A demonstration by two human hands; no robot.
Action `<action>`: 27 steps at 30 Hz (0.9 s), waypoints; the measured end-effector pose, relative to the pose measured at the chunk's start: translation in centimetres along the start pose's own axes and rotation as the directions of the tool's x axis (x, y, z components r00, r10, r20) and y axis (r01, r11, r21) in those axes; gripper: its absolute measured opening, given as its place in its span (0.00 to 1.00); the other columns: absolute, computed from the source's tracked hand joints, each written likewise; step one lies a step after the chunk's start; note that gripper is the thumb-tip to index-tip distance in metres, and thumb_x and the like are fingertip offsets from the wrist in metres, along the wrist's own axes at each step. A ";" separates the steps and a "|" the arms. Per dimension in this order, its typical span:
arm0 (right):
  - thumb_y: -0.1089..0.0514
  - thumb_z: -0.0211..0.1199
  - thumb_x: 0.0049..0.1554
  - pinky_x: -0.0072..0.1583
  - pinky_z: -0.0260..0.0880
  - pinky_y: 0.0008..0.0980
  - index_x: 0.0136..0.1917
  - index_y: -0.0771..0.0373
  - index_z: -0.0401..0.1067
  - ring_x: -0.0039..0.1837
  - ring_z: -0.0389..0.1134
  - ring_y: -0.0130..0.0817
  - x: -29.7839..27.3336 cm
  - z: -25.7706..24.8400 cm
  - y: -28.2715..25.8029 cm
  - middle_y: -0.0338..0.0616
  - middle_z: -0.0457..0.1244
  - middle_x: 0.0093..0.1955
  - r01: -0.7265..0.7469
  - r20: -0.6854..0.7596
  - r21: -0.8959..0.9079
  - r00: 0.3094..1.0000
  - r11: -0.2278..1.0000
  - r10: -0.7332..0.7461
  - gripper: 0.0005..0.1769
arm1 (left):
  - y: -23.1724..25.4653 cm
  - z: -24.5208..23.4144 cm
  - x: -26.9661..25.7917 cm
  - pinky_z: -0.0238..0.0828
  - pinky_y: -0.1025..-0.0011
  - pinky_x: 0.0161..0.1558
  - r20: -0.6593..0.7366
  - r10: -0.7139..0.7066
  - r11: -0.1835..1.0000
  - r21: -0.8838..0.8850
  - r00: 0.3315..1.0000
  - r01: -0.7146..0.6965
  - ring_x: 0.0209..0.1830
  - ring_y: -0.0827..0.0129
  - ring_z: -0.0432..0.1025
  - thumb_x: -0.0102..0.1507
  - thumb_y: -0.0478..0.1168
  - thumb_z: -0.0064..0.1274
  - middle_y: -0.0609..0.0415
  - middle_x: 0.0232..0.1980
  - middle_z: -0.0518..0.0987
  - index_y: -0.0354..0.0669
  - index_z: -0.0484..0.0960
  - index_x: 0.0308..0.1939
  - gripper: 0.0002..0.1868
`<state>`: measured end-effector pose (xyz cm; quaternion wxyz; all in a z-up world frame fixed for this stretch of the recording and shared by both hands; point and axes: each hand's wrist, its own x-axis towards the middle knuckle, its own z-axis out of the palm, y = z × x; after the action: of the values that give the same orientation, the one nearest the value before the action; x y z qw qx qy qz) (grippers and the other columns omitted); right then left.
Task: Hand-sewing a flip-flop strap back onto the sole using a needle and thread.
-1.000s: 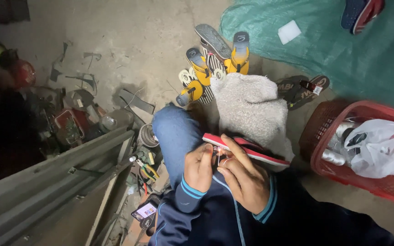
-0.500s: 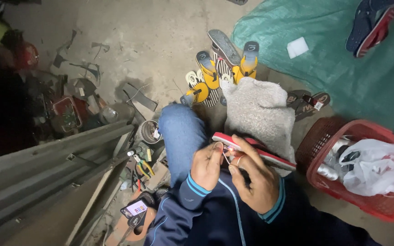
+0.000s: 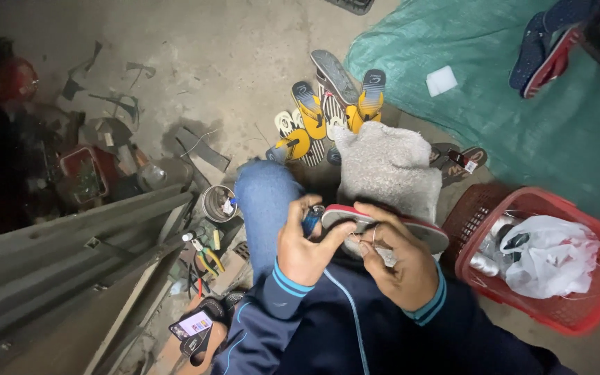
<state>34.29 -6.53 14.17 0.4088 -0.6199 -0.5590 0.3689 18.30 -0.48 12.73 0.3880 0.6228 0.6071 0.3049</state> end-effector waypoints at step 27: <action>0.47 0.44 0.71 0.33 0.59 0.32 0.84 0.57 0.43 0.37 0.63 0.37 1.5 -0.7 7.3 0.57 0.53 0.75 -0.104 0.104 0.995 0.993 0.000 0.058 0.33 | -1.3 -4.2 -0.6 0.75 0.74 0.36 0.116 0.337 0.940 0.005 0.934 -0.340 0.31 0.68 0.77 0.54 0.29 0.63 0.49 0.47 0.83 0.36 0.83 0.51 0.20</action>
<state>37.93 -5.42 7.75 0.6956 -0.1758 -0.1063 0.6884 13.98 -0.65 13.80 0.3558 0.7392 0.4714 0.3237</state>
